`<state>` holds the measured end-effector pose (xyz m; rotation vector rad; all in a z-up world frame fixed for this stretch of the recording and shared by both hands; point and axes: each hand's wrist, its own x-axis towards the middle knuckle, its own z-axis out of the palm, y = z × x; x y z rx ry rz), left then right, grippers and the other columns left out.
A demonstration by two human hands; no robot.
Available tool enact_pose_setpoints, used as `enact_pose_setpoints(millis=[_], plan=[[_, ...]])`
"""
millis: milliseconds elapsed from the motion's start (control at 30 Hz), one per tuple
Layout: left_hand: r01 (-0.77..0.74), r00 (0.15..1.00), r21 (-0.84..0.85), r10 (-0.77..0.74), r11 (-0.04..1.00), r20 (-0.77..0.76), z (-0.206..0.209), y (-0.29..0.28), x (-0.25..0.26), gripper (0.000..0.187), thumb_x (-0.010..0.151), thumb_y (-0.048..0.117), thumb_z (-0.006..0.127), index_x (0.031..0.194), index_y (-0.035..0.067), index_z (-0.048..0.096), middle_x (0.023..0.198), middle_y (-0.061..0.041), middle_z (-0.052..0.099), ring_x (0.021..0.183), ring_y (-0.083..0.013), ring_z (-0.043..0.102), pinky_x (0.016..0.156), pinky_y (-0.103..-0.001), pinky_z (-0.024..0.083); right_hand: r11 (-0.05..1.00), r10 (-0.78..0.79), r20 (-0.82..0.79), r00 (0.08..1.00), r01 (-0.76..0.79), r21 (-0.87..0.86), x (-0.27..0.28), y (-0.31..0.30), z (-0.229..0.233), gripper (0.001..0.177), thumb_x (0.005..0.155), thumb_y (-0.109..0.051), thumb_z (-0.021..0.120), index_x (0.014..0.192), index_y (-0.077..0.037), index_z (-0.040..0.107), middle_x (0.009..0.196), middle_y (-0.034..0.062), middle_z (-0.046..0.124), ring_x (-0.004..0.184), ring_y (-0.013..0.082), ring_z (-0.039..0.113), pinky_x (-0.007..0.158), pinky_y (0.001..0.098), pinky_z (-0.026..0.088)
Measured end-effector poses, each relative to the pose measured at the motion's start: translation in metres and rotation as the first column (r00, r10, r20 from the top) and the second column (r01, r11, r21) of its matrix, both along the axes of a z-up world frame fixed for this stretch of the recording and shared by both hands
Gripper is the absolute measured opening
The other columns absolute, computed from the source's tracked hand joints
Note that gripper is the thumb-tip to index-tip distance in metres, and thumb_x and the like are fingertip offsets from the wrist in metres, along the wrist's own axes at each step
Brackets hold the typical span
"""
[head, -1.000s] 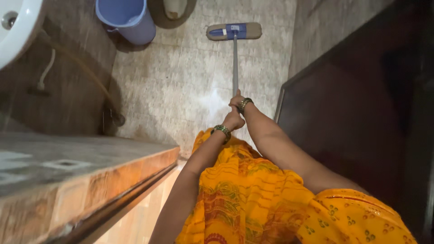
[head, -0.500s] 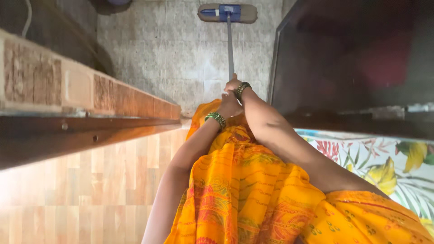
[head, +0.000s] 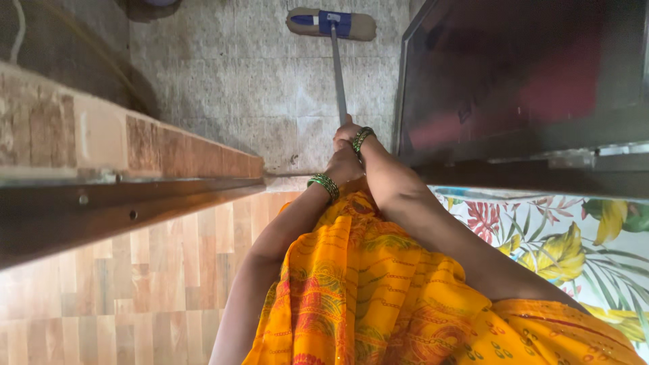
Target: The person mops the floor of a small bathroom using a squeeze mop, moving it back and forth between a toilet, buckets, and a sink.
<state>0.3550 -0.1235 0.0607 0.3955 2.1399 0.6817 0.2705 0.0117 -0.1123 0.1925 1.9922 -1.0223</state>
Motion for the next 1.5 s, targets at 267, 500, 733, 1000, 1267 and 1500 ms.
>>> enact_pose_setpoints(millis=[267,500,733,1000,1267,1500], plan=[[-0.083,0.997,0.029,0.083,0.996,-0.006,-0.027,0.033,-0.081,0.108,0.081,0.019,0.071,0.154,-0.014,-0.002,0.126,-0.029,0.064,0.115,-0.0379,0.066,0.096,-0.041,0.054,0.987,-0.118,-0.128,0.985,0.130,0.094,-0.094,0.041,-0.041,0.056,0.090,-0.024,0.073,0.125,0.012,0.050,0.098,0.0206,0.075,0.089,0.0247,0.070,0.083,0.0383,0.054],[-0.104,0.994,0.063,0.105,0.993,-0.008,-0.063,0.094,-0.190,0.107,0.079,0.018,0.062,0.156,-0.013,-0.006,0.113,-0.031,0.069,0.104,-0.0413,0.070,0.085,-0.044,0.058,0.986,-0.007,-0.178,0.984,0.036,0.162,-0.198,0.090,-0.011,0.053,0.089,-0.030,0.067,0.126,0.000,0.043,0.113,0.0290,0.067,0.103,0.0370,0.067,0.094,0.0449,0.051],[-0.124,0.988,0.179,0.138,0.976,-0.069,-0.075,0.150,-0.294,0.106,0.076,0.014,0.060,0.154,-0.012,-0.007,0.107,-0.031,0.069,0.097,-0.0440,0.069,0.080,-0.046,0.057,0.768,0.564,-0.186,0.805,-0.428,0.476,-0.303,0.137,0.023,0.050,0.101,-0.041,0.049,0.109,0.000,0.075,0.117,0.0238,0.075,0.115,0.0371,0.067,0.108,0.0431,0.045],[-0.200,0.979,0.166,0.202,0.966,0.003,-0.101,0.168,-0.317,0.110,0.073,0.013,0.061,0.155,-0.007,-0.010,0.101,-0.031,0.070,0.093,-0.0449,0.070,0.078,-0.047,0.058,0.956,0.124,-0.165,0.978,-0.073,0.284,-0.321,0.144,0.055,0.059,0.094,-0.034,0.064,0.134,0.006,0.045,0.125,0.0324,0.065,0.118,0.0385,0.063,0.107,0.0406,0.043],[-0.191,0.979,0.224,0.203,0.956,-0.032,-0.122,0.141,-0.258,0.107,0.076,0.011,0.059,0.157,-0.006,-0.009,0.107,-0.034,0.069,0.100,-0.0468,0.068,0.085,-0.049,0.055,0.914,-0.338,-0.119,0.933,0.356,0.193,-0.250,0.114,0.064,0.122,0.085,-0.020,0.071,0.156,0.003,-0.025,0.127,0.0321,0.066,0.112,0.0373,0.068,0.093,0.0399,0.056],[-0.132,0.991,0.174,0.137,0.976,-0.013,-0.120,0.091,-0.188,0.108,0.077,0.013,0.060,0.156,-0.007,-0.012,0.118,-0.034,0.066,0.113,-0.0438,0.066,0.095,-0.044,0.054,0.887,-0.457,-0.082,0.885,0.460,0.020,-0.171,0.071,0.042,0.125,0.081,-0.017,0.075,0.156,0.002,-0.023,0.127,0.0310,0.064,0.113,0.0350,0.067,0.091,0.0406,0.056]])
